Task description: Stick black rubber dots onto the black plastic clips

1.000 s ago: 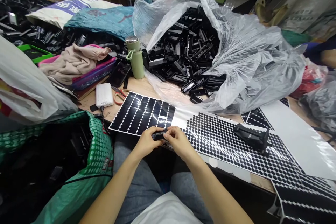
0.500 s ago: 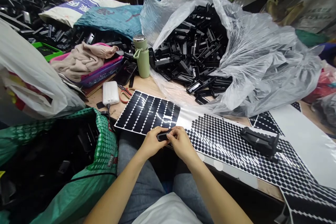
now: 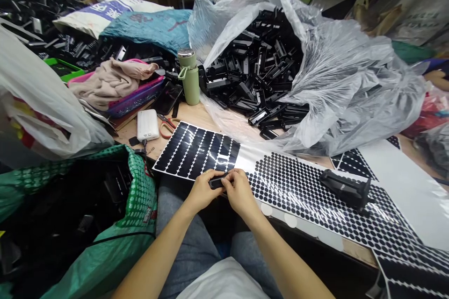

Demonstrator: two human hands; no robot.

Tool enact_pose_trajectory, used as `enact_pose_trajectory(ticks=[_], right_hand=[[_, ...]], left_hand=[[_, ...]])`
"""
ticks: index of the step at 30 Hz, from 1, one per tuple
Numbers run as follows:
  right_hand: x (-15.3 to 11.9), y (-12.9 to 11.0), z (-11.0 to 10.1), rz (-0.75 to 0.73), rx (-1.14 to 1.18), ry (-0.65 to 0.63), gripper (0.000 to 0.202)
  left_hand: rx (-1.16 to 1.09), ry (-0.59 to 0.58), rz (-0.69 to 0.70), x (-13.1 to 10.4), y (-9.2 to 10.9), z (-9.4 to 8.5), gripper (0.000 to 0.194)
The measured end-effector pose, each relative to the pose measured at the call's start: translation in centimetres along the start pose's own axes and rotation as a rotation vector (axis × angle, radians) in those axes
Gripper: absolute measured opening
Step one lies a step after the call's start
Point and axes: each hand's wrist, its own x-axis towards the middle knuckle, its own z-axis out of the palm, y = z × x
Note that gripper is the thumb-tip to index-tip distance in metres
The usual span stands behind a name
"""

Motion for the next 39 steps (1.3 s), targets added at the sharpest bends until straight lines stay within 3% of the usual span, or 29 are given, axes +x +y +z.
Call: enact_pose_trajectory(ticks=[9,12,13,16,18,20,22,23,25,29,32,35,39], right_hand=[[-0.3,0.3,0.6,-0.059,-0.067,0.065,0.013],[-0.7,0.4,0.9,-0.06,-0.061,0.142,0.007],[-0.9,0.5,0.8,-0.048,-0.039,0.176,0.013],[-1.6,0.8,0.0,0.023,0.048,0.242,0.043],[-2.0,1.1,-1.0,0.075,0.097,0.239,0.047],[-2.3,1.6,-1.8,0.116,0.132,0.22,0.043],[-2.7,2.0,-2.4,0.13,0.155,0.192,0.04],[-2.9,2.2,-2.6,0.127,0.161,0.18,0.039],[-3.3,2.5,-2.9,0.107,0.166,0.17,0.037],[-4.5,3.4,-3.8,0.064,0.165,0.18,0.03],[-5.8,5.1,-4.9,0.097,0.167,0.206,0.028],[-6.6,7.0,-6.0,0.171,0.165,0.253,0.028],[-6.5,8.0,-7.1,0.194,0.155,0.273,0.028]], left_hand=[[0.013,0.023,0.019,0.0,-0.4,0.4,0.038],[0.033,0.042,0.006,-0.1,0.1,0.7,0.038],[0.059,0.056,0.009,-0.4,0.4,0.3,0.037],[0.272,0.257,0.066,-3.4,2.2,-3.6,0.032],[0.521,0.559,0.078,-6.7,3.6,-7.7,0.031],[0.797,0.759,-0.015,-9.5,4.9,-11.5,0.041],[0.969,0.93,-0.041,-9.9,5.8,-13.3,0.063],[0.986,0.947,-0.006,-8.8,6.1,-13.0,0.066],[0.892,0.81,0.137,-4.1,6.7,-10.4,0.052],[0.693,0.268,0.29,10.0,8.1,0.2,0.033],[0.689,0.098,0.345,18.6,8.9,7.1,0.031],[0.714,0.048,0.334,23.1,8.6,10.8,0.035],[0.778,0.009,0.263,25.5,7.1,12.1,0.029]])
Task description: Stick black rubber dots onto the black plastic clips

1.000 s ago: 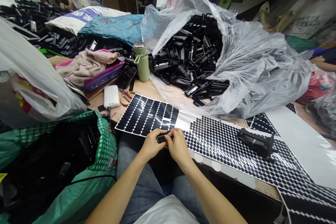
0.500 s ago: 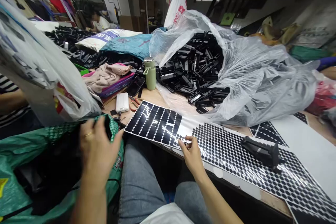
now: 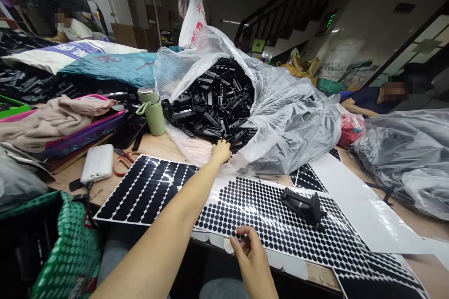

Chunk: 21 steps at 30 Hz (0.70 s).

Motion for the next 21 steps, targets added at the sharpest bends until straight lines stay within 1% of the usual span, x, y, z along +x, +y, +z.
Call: enact_pose_trajectory(ticks=[2,3,5,6,8,10,13,14,15,16,18,20,21], right_hand=[[0.4,-0.5,-0.2,-0.022,-0.01,-0.022,0.026],[0.7,-1.0,-0.2,-0.045,-0.016,-0.036,0.025],[1.2,-2.0,-0.1,-0.114,-0.033,-0.06,0.021],[1.5,-2.5,0.2,-0.156,-0.049,-0.078,0.019],[2.1,-3.5,0.9,-0.246,-0.094,-0.118,0.016],[3.0,-4.4,2.3,-0.345,-0.149,-0.151,0.012],[4.8,-6.0,5.4,-0.498,-0.259,-0.188,0.01],[5.4,-6.5,6.5,-0.517,-0.317,-0.198,0.01],[6.1,-7.0,7.7,-0.502,-0.382,-0.203,0.011],[6.7,-7.5,8.8,-0.464,-0.444,-0.201,0.012],[7.6,-8.3,10.6,-0.36,-0.533,-0.182,0.016],[8.2,-8.8,11.7,-0.29,-0.564,-0.162,0.019],[8.4,-9.0,12.0,-0.275,-0.566,-0.158,0.02]], left_hand=[[0.032,-0.034,-0.032,0.3,-0.9,0.2,0.027],[0.045,-0.049,-0.044,0.3,-1.4,0.1,0.027],[0.066,-0.068,-0.063,0.0,-2.7,-0.9,0.024],[0.073,-0.065,-0.072,-0.3,-3.5,-1.7,0.021],[0.085,-0.022,-0.104,-1.4,-5.2,-3.8,0.018],[0.1,0.062,-0.158,-3.2,-7.0,-6.5,0.026],[0.125,0.184,-0.257,-6.9,-9.6,-10.1,0.038],[0.129,0.203,-0.285,-8.4,-10.3,-10.9,0.04],[0.132,0.21,-0.309,-9.9,-10.9,-11.5,0.04],[0.135,0.207,-0.329,-11.4,-11.4,-11.7,0.039],[0.143,0.191,-0.364,-14.3,-12.1,-11.5,0.033],[0.153,0.193,-0.384,-16.9,-12.4,-10.7,0.03],[0.158,0.205,-0.367,-18.1,-12.4,-10.1,0.034]])
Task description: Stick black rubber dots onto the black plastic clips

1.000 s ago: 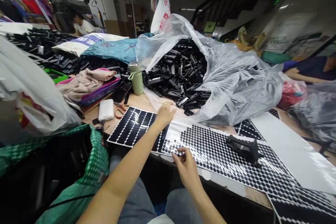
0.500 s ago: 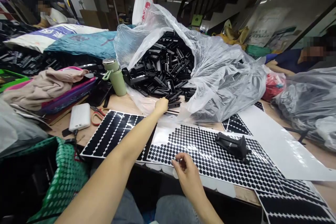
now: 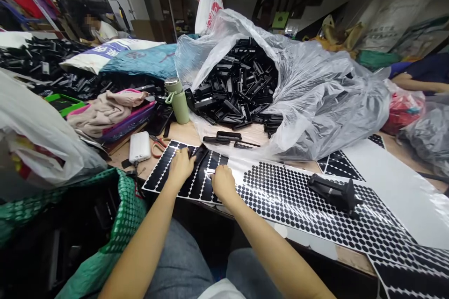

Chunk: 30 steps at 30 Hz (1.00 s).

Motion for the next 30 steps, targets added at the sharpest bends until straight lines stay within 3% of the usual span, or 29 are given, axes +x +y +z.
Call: enact_pose_trajectory(ticks=[3,6,8,11,14,17,20,23,26,28,30], right_hand=[[0.1,-0.2,0.2,0.036,-0.004,0.006,0.022],[-0.2,-0.4,0.2,0.062,-0.005,0.035,0.023],[-0.4,-0.6,0.3,0.081,-0.002,0.052,0.021],[-0.7,-0.8,0.5,0.087,0.025,0.063,0.016],[-1.1,-0.6,0.4,0.026,0.095,0.059,0.012],[-1.8,-0.2,-0.9,-0.053,0.195,0.064,0.015],[-2.7,0.2,-3.8,-0.101,0.392,0.039,0.018],[-3.6,0.3,-7.4,-0.165,0.536,-0.081,0.017],[-4.5,0.2,-9.9,-0.199,0.528,-0.066,0.015],[-5.2,0.2,-10.5,-0.174,0.488,0.038,0.015],[-5.8,0.2,-10.4,-0.164,0.479,0.036,0.015]], left_hand=[[0.008,0.023,0.164,-2.6,-0.5,0.9,0.042],[0.037,-0.025,0.246,-3.7,-0.6,1.7,0.03],[0.013,-0.031,0.2,-3.8,-0.6,2.1,0.022],[-0.185,0.073,0.091,-3.3,-0.6,2.2,0.013],[-0.339,0.205,-0.026,-2.8,-1.0,1.5,0.017],[-0.555,0.221,-0.185,-2.9,-1.5,0.1,0.024],[-1.012,0.1,-0.378,-3.8,-1.1,-1.5,0.025],[-1.366,-0.086,-0.535,-5.4,0.6,-2.9,0.02],[-1.541,-0.239,-0.653,-7.0,2.7,-3.9,0.016],[-1.586,-0.284,-0.686,-7.8,3.9,-4.2,0.016],[-1.604,-0.316,-0.714,-8.3,4.7,-4.4,0.014]])
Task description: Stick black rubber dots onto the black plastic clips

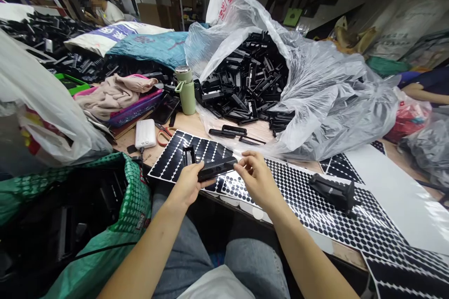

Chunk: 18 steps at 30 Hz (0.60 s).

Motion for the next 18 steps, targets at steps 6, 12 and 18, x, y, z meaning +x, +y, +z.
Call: enact_pose_trajectory(ticks=[6,12,18], right_hand=[[-0.8,0.7,0.9,0.02,0.061,-0.219,0.015],[-0.7,1.0,0.7,0.07,0.038,-0.302,0.016],[-0.8,1.4,0.5,0.094,0.01,-0.294,0.014]], left_hand=[[-0.026,-0.087,-0.153,-1.0,-0.9,1.2,0.012],[0.011,-0.132,-0.151,-1.7,-1.6,1.9,0.014],[0.041,-0.174,-0.126,-2.0,-2.0,2.0,0.015]])
